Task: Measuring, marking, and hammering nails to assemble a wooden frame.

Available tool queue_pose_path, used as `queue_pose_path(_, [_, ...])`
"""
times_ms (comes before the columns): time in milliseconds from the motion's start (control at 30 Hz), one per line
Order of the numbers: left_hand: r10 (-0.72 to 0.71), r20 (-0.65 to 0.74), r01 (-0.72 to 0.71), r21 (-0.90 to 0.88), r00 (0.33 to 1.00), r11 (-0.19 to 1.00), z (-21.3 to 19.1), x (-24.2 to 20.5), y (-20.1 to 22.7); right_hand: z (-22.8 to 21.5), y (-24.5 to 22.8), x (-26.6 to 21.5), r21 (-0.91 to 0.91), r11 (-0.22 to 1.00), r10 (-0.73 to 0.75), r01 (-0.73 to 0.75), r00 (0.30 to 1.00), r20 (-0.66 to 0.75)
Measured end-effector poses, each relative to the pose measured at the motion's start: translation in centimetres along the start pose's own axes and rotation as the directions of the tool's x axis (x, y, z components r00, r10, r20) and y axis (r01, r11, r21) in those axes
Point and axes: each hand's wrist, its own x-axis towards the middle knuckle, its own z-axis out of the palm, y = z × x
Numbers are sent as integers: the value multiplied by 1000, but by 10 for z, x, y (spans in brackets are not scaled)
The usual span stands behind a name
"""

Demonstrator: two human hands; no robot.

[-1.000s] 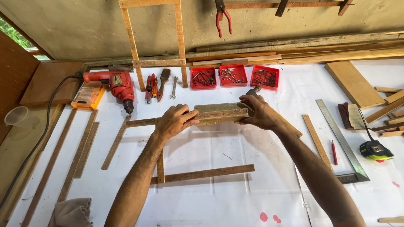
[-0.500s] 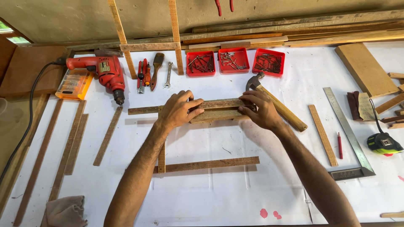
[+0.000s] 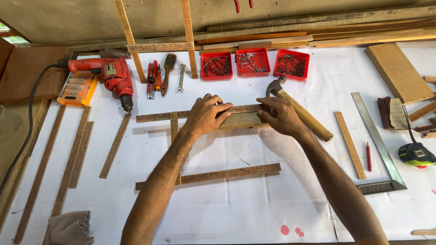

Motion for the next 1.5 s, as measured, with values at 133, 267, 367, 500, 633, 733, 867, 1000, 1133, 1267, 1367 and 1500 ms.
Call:
queue_pose_path(133, [-27, 42, 25, 40, 999, 999, -12, 1, 11, -14, -19, -7, 67, 995, 81, -80, 997, -5])
queue_pose_path(267, [7, -9, -7, 38, 1000, 999, -16, 6, 22, -28, -23, -16, -71, 995, -75, 67, 990, -117])
queue_pose_path(367, [53, -32, -52, 21, 998, 998, -27, 13, 48, -43, -23, -27, -128, 990, -71, 53, 987, -146])
queue_pose_path(500, [144, -15, -144, -62, 990, 988, -30, 21, 99, -67, -15, -62, -161, 984, 54, -76, 989, -139])
queue_pose_path(633, [227, -20, -228, -104, 974, 968, -8, 30, 149, -103, -28, -104, -230, 937, 228, -261, 960, -162])
queue_pose_path(733, [284, -14, -282, -174, 959, 943, 15, 41, 184, -121, -18, -139, -324, 823, 448, -467, 884, -136])
queue_pose_path(867, [326, 39, -313, -193, 945, 930, 48, 60, 222, -121, 32, -188, -360, 697, 598, -621, 780, -187])
queue_pose_path(1000, [326, 97, -303, -198, 940, 932, 80, 79, 249, -127, 32, -212, -362, 588, 723, -724, 670, -166])
queue_pose_path(1133, [350, 99, -324, -210, 932, 922, 101, 86, 266, -105, 72, -233, -372, 665, 606, -647, 759, -238])
queue_pose_path(1267, [389, 50, -376, -177, 920, 910, 99, 87, 270, -103, 81, -229, -279, 719, 560, -637, 768, -312])
queue_pose_path(1367, [343, 44, -327, -211, 938, 921, 86, 82, 262, -112, 63, -217, -121, 779, 550, -616, 763, -339])
queue_pose_path(1500, [247, -21, -244, -252, 969, 937, 59, 69, 242, -134, -15, -181, 297, 715, 695, -633, 692, -196])
